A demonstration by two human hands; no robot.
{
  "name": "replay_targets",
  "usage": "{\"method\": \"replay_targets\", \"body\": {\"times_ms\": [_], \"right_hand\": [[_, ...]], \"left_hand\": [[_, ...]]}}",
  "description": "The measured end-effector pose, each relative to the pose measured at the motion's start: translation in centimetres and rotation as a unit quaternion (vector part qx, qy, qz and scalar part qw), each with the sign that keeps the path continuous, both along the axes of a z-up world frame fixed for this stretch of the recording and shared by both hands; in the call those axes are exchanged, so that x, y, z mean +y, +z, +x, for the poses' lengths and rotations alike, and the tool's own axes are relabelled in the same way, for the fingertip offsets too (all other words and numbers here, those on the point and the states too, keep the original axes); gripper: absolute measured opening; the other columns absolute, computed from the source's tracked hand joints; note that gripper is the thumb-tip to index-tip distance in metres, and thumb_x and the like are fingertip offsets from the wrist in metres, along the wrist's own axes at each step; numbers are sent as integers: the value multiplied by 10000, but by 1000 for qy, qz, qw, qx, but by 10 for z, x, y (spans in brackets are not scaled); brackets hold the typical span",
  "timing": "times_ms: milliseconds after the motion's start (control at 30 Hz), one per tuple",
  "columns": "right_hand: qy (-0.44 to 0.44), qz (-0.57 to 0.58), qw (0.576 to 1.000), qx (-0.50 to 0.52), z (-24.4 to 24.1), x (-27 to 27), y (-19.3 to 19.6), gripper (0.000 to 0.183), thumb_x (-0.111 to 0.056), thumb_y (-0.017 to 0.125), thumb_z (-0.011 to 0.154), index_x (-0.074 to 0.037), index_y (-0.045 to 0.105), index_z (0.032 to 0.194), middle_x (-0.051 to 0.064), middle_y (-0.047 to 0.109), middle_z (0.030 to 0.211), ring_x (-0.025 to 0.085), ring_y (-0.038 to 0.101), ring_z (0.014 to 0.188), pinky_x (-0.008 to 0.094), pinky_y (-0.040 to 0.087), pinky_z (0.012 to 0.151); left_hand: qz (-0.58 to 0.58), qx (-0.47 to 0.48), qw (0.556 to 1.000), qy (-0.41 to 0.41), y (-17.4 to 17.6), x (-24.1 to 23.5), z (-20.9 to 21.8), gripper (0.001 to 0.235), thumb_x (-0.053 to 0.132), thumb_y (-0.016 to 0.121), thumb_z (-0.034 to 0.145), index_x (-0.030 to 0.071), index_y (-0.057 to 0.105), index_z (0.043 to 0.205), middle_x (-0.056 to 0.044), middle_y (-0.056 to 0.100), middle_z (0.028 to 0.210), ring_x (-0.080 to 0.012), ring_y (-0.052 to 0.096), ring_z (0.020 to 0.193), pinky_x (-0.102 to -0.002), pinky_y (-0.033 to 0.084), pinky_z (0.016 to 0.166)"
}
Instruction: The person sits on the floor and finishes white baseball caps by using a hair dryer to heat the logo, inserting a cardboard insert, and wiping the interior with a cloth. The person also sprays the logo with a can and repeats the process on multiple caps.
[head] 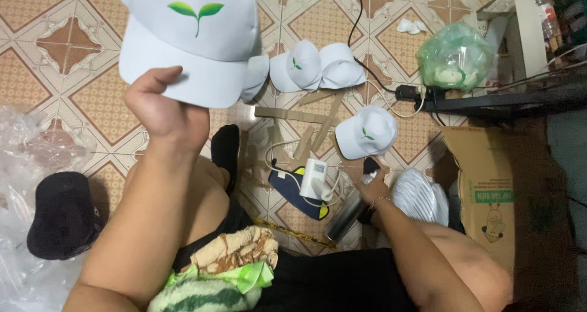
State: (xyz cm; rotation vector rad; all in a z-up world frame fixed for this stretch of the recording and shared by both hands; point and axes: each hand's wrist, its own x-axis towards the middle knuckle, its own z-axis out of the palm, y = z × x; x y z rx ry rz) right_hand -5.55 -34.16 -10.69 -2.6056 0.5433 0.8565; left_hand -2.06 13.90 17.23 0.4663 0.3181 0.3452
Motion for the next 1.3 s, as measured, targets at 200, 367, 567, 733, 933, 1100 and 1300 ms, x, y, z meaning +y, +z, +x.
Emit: {"method": "replay_targets", "body": {"times_ms": [200,367,567,733,933,1100,1300], "right_hand": [[-45,56,995,76,-24,-19,-29,1038,-489,855,705,-44,291,1455,260,582,1340,416,636,1192,499,561,961],[7,-26,998,-59,16,8,-4,853,-548,793,847,12,504,1421,256,650,1309,382,649,1183,426,519,997],[-286,710,633,112,31,84,98,801,-599,450,1005,71,515,1438,261,620,1429,364,615,1305,493,464,1102],[-277,816,506,41,10,118,156,556,-320,501,1043,2,439,1492,167,554,1468,332,539,1352,510,404,1173],[-404,703,585,-14,27,100,145,522,-204,564,964,26,499,1428,177,628,1367,357,604,1262,534,448,1134],[-436,647,625,1,65,98,89,546,-170,575,876,-15,506,1394,143,658,1319,351,637,1226,577,450,1100],[-458,692,557,-34,149,153,12,603,-213,610,855,-41,481,1419,127,632,1372,355,596,1281,589,410,1121]], "left_hand": [[15,107,989,-98,1,-13,-3,456,111,588,804,-62,571,1226,-158,664,1153,-303,644,1110,-444,497,1101],[56,194,947,-250,-4,-25,-10,494,134,582,760,-73,585,1209,-187,694,1084,-330,702,993,-470,580,939],[117,299,841,-436,-11,-41,-14,485,129,605,757,-93,629,1187,-208,723,991,-338,732,840,-473,608,791],[187,331,791,-479,-32,-58,-2,477,112,622,742,-50,635,1190,-181,725,966,-317,732,829,-460,614,772],[448,252,815,-265,-55,-88,11,633,57,659,732,26,497,1343,-163,591,1297,-266,601,1130,-356,492,930],[470,162,839,-222,-62,-98,14,524,-3,584,777,46,545,1297,-144,606,1311,-252,631,1117,-370,559,896],[409,209,764,-453,-48,-128,-12,480,51,574,858,86,556,1337,-81,659,1263,-206,672,942,-365,549,782]]}}
